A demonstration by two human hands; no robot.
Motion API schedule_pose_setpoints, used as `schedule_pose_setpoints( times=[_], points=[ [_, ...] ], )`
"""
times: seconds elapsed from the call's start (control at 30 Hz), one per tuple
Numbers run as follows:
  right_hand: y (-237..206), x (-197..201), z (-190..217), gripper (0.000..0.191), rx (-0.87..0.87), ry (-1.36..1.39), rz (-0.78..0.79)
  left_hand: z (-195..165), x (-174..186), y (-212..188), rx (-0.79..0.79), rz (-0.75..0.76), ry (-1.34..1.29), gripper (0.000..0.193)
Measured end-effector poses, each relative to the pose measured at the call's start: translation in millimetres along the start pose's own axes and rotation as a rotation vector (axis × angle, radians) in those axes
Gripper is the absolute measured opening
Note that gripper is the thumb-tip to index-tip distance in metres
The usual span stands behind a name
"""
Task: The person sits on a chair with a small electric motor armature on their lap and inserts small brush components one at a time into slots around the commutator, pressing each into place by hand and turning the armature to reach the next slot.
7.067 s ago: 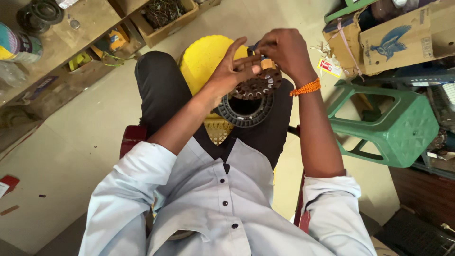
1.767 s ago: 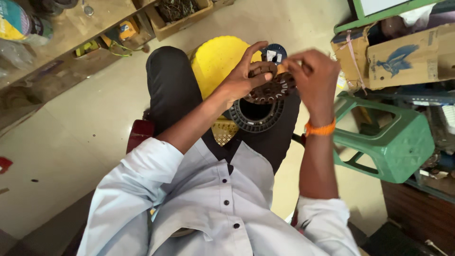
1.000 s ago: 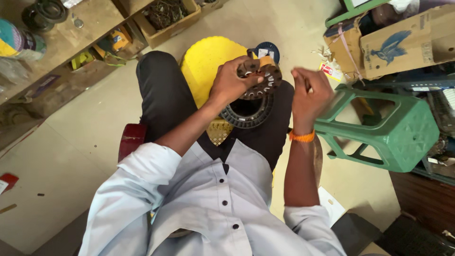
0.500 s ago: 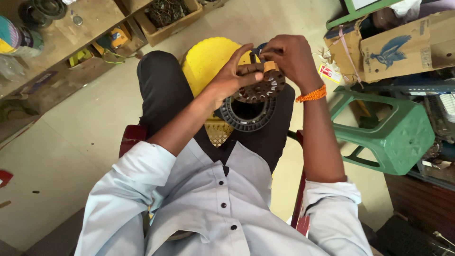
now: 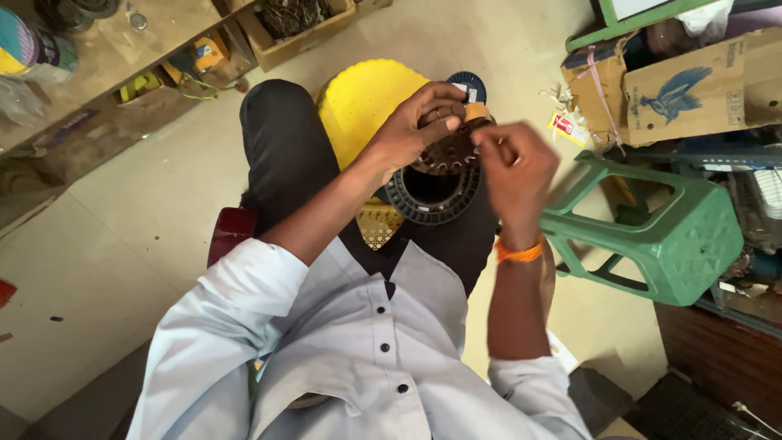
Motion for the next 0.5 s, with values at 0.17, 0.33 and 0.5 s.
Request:
schedule_pose_setpoints(
  times=[0.17, 0.33, 0.5],
  points=[
    [-65, -48, 1, 0.009, 0.083, 0.011, -0.128, -4, -2, -9, 0.03, -0.116, 0.235, 0.07],
    [-73, -27, -27, 0.014, 0.071, -0.001, -0.263, -4, -6, -11, 0.02, -0.281, 0.554, 0.044],
    [-20, 14, -32, 0.011, 0.164, -0.079, -0.267, -8, -4, -15, -0.026, -0.366, 0.589, 0.038]
  ],
)
Point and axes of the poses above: each hand's wrist, its own y-axis towards the middle knuckle, its own x-axis out of the back of the hand, z = x × y, the point moved 3 cm from there along y, towards the middle knuckle, and after that the axes turned 5 degrees about x, right-handed, at the moved point
